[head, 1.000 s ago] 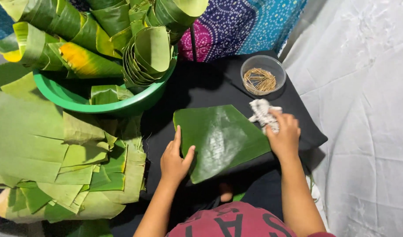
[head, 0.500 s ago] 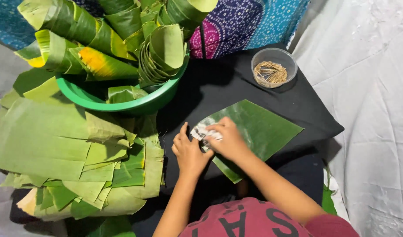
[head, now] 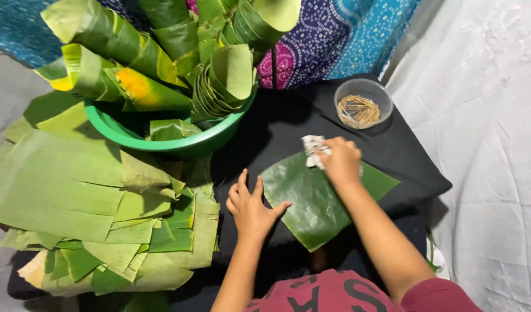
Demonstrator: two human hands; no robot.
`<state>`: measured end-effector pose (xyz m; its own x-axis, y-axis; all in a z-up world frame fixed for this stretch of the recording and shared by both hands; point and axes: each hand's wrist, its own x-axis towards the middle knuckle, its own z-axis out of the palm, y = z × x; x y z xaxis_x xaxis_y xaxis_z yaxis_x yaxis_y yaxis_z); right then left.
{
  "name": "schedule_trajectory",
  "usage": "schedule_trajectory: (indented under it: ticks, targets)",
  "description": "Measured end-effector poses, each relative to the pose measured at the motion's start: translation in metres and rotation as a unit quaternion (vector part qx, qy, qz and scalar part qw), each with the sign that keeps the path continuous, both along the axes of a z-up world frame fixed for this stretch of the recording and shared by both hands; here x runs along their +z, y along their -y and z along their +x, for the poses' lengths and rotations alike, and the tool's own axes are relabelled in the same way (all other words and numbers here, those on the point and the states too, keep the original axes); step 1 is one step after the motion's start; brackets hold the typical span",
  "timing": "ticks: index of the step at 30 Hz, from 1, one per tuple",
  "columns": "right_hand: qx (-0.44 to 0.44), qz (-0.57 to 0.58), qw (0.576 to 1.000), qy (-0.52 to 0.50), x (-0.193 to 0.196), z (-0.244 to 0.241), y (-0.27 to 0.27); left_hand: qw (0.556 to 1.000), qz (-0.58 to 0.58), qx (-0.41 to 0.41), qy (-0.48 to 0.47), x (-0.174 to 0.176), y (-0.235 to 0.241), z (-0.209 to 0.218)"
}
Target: Wiping banana leaves with a cloth and folding them into cones, then securing them with small wooden pins.
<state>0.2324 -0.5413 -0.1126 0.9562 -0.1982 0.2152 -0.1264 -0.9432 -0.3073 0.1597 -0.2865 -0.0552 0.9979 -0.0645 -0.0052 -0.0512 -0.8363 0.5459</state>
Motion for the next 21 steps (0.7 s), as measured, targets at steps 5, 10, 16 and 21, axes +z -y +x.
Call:
schedule_trajectory:
  ticks: [5,10,16,21]
  targets:
    - [-0.068,-0.094,0.993,0.030,0.013,0.004,0.010,0.997,0.007,-0.067,0.027,0.001,-0.001,-0.001]
    - [0.057,-0.044,0.997,0.006,0.042,-0.065,-0.091,0.995,0.052,-0.074,0.041,-0.020,0.000,0.007]
    - [0.191,0.040,0.978,0.071,0.030,-0.101,-0.092,0.986,0.099,-0.073,0.109,-0.037,0.004,0.005]
    - [0.163,0.088,0.981,0.064,0.020,-0.075,-0.036,0.984,0.063,-0.073,0.150,-0.019,0.004,0.001]
